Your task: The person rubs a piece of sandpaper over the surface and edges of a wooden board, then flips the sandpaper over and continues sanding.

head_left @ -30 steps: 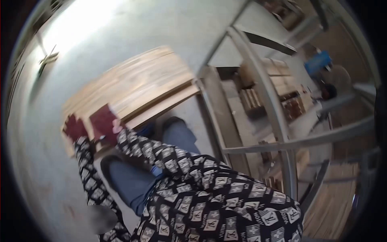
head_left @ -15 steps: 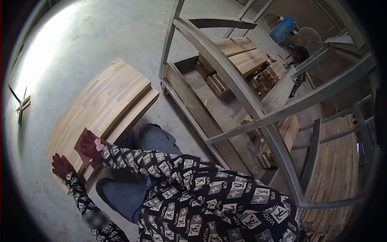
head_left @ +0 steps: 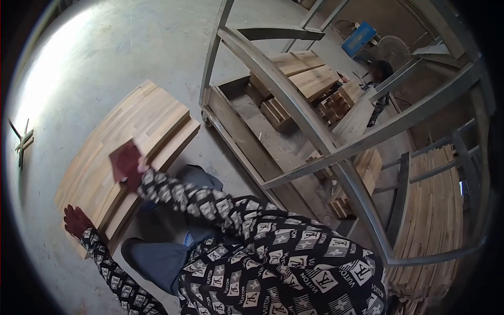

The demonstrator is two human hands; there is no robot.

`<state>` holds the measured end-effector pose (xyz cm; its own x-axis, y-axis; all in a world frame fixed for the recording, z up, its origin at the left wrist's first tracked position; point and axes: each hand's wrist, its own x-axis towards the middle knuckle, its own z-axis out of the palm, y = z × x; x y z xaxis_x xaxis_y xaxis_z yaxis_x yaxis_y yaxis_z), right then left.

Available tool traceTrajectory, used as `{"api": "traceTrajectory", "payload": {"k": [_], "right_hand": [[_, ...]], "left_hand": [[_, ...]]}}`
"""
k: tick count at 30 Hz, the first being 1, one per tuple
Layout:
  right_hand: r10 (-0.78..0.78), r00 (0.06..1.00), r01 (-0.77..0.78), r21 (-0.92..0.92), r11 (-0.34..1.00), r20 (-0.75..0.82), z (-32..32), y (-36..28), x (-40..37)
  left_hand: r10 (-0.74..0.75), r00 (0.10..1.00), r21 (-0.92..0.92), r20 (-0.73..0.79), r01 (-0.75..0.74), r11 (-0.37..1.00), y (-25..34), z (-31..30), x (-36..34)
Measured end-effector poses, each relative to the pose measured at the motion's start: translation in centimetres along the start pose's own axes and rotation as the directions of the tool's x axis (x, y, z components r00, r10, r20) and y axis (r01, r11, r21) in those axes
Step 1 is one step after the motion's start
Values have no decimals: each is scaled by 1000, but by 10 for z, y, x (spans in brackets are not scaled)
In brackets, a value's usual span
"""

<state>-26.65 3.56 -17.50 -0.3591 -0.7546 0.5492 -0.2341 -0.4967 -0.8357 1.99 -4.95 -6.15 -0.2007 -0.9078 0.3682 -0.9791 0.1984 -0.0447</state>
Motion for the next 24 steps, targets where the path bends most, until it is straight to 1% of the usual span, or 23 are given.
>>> {"api": "traceTrajectory", "payload": {"k": [1, 2, 3, 4, 6, 8, 10, 12, 13, 14, 15, 16, 18, 19, 20, 21, 22, 23, 24], "right_hand": [[5, 998, -3, -26, 1000, 57, 37, -24, -9], [5, 993, 7, -100, 995, 118, 67, -40, -21], [3, 986, 21, -145, 989, 166, 87, -52, -29], [-3, 978, 43, -182, 982, 210, 96, -63, -34], [-38, 963, 99, -218, 971, 268, 89, -71, -34], [-91, 953, 169, -258, 951, 289, 57, -68, -25], [-154, 948, 253, -364, 896, 279, 3, -68, -7], [-186, 944, 317, -582, 749, 274, -74, -78, 19], [-177, 945, 322, -673, 666, 276, -112, -93, 35], [-84, 968, 245, -822, 515, 236, -138, -106, 49], [-28, 978, 192, -826, 531, 209, -162, -124, 62], [-40, 985, 168, -857, 488, 170, -175, -129, 67], [57, 996, 39, -917, 396, 67, -165, -136, 68], [-24, 999, -7, -854, 519, -23, -153, -94, 55], [-92, 988, -37, -770, 637, -123, -127, -41, 41], [2, 974, -68, -284, 956, -225, -88, -17, 30], [136, 957, -55, 300, 952, -257, -49, -2, 15], [147, 969, -51, 425, 904, -197, -10, 0, 6], [115, 985, -64, 358, 931, -125, 28, -16, -2]], "left_hand": [[7, 1000, -27, -4, -7, 1000, -1, 0, 0], [14, 1000, -53, -6, -14, 998, -1, 0, -1], [17, 1000, -44, -6, -17, 999, -2, 1, -2], [31, 999, -50, -22, -32, 998, -4, 3, -2], [44, 998, -50, -39, -46, 998, -9, 8, -2], [40, 998, -86, -43, -44, 995, -13, 16, -1], [40, 999, -83, -20, -42, 996, -7, 4, -1], [42, 999, -84, 9, -42, 996, -7, 3, -3], [44, 999, -80, -21, -45, 996, -10, 9, -2], [45, 998, -77, -51, -49, 996, -10, 12, -2], [47, 997, -72, -61, -51, 996, -11, 13, -2], [47, 997, -77, -58, -52, 996, -11, 13, -2], [36, 998, -62, -54, -40, 997, -8, 11, -1], [39, 998, -66, -54, -42, 997, -7, 10, -1], [28, 998, -69, -55, -32, 997, -6, 7, -2], [16, 998, -68, -57, -20, 997, -6, 6, -2], [18, 998, -65, -60, -22, 998, -8, 8, -1], [23, 998, -65, -66, -27, 998, -12, 13, 0], [29, 997, -66, -70, -33, 997, -13, 17, 1]]}}
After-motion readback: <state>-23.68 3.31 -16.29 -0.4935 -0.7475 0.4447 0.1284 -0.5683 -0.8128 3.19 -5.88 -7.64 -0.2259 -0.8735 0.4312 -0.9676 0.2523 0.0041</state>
